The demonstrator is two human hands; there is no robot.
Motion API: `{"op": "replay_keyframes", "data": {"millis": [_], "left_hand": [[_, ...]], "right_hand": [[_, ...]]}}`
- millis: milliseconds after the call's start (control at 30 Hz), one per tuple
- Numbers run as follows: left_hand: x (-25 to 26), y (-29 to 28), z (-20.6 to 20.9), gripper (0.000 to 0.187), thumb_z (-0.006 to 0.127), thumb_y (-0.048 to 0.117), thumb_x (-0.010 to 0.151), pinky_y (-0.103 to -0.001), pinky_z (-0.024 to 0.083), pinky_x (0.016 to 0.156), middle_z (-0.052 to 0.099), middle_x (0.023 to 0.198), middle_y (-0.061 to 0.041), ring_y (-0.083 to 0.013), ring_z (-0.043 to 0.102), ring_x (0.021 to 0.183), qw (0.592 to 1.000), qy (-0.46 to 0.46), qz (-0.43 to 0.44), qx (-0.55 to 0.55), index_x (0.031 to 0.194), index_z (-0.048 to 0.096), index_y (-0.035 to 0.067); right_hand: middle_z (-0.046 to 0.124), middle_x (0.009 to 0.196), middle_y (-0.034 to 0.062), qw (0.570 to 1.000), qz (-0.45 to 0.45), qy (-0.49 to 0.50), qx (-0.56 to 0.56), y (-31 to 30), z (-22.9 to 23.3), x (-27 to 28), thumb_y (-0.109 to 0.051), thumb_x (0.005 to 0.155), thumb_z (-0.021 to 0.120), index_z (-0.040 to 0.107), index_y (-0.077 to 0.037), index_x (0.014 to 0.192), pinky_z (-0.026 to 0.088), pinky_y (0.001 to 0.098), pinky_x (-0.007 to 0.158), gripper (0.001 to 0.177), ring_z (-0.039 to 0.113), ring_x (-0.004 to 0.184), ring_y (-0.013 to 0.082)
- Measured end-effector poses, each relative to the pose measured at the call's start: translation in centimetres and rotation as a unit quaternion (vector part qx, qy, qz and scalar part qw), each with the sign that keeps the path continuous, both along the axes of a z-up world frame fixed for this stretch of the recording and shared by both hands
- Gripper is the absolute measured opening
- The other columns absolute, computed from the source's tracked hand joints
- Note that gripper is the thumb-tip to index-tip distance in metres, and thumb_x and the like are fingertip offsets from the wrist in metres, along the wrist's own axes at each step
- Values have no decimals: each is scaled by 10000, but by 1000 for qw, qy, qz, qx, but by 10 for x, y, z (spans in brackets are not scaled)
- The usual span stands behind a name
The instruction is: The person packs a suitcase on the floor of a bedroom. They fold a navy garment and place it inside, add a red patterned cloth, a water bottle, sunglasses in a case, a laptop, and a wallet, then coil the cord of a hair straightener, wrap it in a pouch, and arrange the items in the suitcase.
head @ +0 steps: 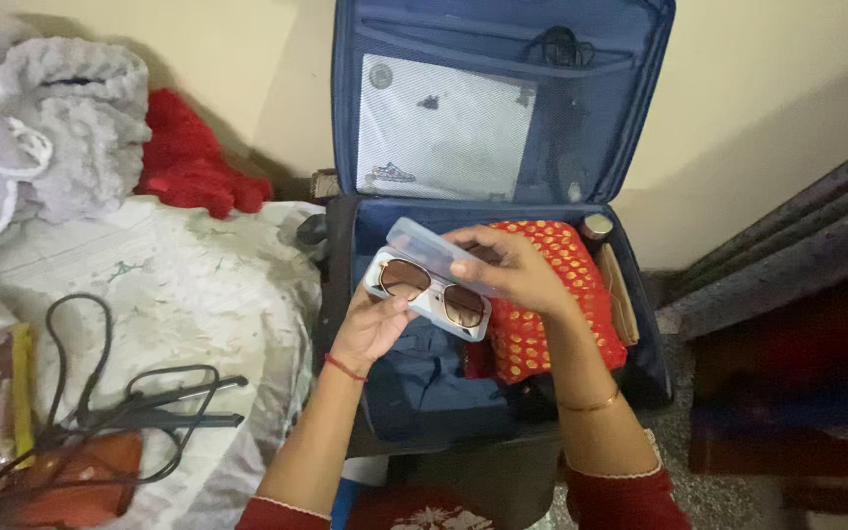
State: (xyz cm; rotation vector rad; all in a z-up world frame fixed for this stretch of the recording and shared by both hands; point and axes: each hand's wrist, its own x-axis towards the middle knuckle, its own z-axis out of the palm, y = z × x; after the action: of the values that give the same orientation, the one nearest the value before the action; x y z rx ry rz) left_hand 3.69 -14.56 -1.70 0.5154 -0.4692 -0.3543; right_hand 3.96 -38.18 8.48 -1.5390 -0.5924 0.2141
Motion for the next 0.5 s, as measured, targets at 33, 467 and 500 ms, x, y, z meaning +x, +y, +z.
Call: {"op": "replay_keyframes", "data": {"millis": [33,467,500], "left_hand": [[2,-4,1,675,732,-8,882,-494,501,1087,598,1360,-162,-307,596,1293,1000,-6,-1,-1,1480,422,26],[39,-90,-12,667,822,116,880,-482,556,998,535,1295,-69,-249,588,1219,991,-13,113,66,1387,391,164],[41,-96,-15,661,813,115,881,-482,563,999,534,1296,-66,-248,589,1223,991,-7,113,66,1379,382,169]], "right_hand": [[721,1192,80,1000,-1,-3,6,0,1,-3,-239,949,725,660,8,1305,538,333,985,438,674,1098,161],[617,1308,156,895,-150,-338,-252,-46,7,-13,-296,778,839,578,-110,1408,504,402,1021,707,617,1206,344],[622,1327,154,885,-163,-344,-268,-50,4,-12,-291,799,826,582,-130,1422,509,409,1017,688,623,1207,351]]}}
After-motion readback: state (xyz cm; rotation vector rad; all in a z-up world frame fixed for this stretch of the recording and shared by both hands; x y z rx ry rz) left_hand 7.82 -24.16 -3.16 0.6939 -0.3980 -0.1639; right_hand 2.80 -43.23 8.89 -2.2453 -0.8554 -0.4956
